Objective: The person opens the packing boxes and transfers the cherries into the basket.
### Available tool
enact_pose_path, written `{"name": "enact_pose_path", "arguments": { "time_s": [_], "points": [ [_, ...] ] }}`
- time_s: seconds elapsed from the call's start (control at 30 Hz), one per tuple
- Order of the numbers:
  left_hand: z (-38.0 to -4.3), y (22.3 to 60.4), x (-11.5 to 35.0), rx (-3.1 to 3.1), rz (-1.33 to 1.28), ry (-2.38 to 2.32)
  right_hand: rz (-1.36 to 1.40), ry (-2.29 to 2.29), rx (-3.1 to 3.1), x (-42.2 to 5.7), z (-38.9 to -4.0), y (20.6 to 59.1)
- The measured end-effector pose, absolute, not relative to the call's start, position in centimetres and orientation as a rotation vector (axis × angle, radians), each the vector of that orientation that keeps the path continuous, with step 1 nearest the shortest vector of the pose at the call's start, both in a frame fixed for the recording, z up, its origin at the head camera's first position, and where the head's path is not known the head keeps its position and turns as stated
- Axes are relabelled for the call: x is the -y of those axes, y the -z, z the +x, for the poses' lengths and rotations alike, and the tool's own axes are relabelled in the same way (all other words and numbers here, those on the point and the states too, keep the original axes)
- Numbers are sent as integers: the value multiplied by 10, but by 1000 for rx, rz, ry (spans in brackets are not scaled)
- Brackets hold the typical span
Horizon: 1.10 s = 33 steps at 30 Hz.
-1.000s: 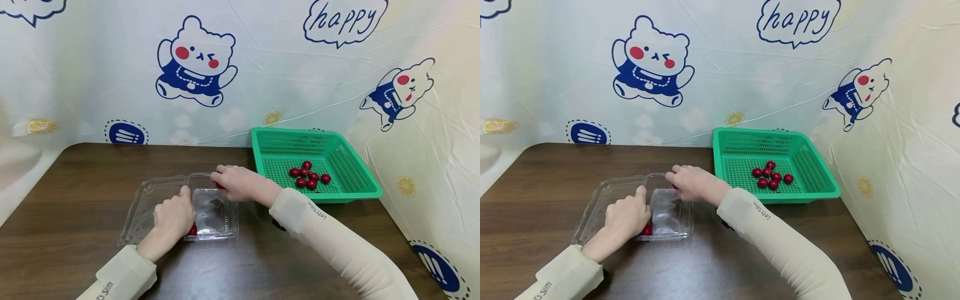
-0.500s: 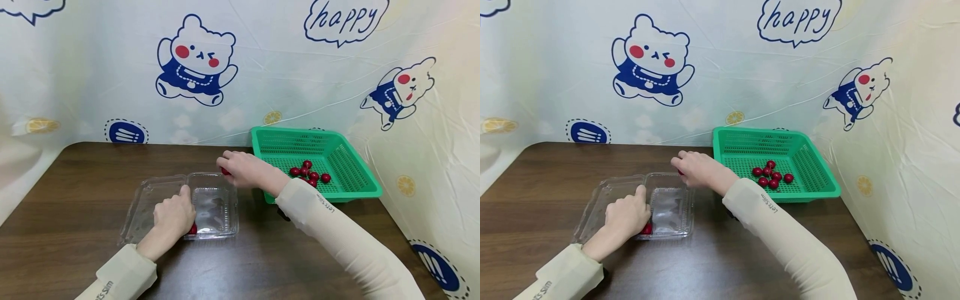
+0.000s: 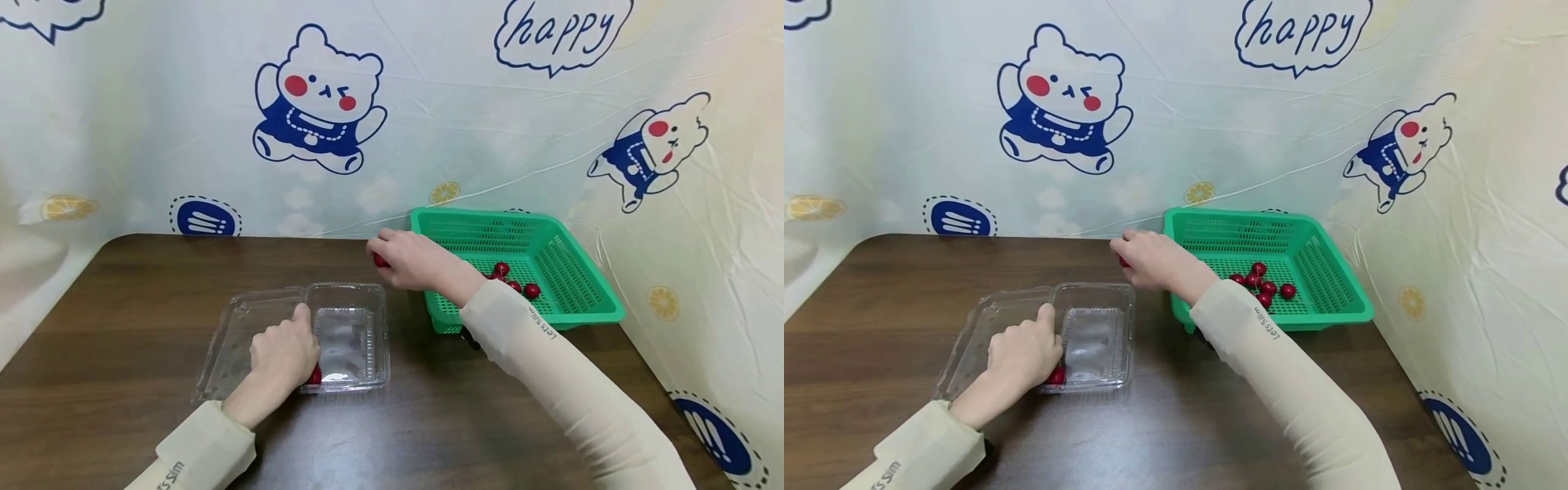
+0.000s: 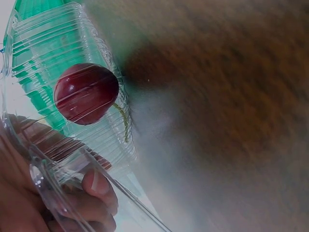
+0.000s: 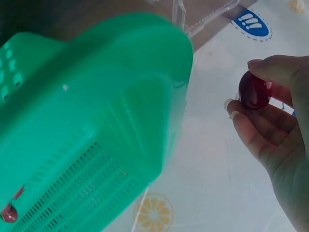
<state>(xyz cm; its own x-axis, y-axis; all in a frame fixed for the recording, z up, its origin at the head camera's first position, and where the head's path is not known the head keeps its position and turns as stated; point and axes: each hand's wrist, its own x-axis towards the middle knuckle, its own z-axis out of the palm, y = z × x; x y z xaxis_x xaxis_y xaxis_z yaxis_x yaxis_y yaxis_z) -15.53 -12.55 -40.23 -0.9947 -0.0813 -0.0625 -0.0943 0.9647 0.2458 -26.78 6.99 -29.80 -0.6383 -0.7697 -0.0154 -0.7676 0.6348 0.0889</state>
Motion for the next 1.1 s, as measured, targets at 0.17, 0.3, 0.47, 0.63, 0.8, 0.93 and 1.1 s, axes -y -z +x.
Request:
{"name": "enact_pose_path", "arguments": {
  "time_s": [0.17,0.3,0.47,0.63,0.8,0.93,1.1],
  "points": [
    [-155,402,126,-3062,-138,-390,1280,120,2820,-79,-272,296],
    [-156,402,126,-3063,-139,-388,1232,97,2827,-88,-277,296],
    [-156,403,125,-3065,-138,-387,1160,69,2865,-100,-282,293],
    [-156,403,125,-3070,-133,-387,1116,31,2878,-113,-284,291],
    [-156,403,125,-3075,-137,-388,1104,-27,2857,-122,-287,288],
    [-156,403,125,-3072,-139,-384,1088,-28,2866,-129,-289,286],
    [-156,403,125,-3068,-139,-377,1048,-21,2888,-138,-293,287]
  ]
}}
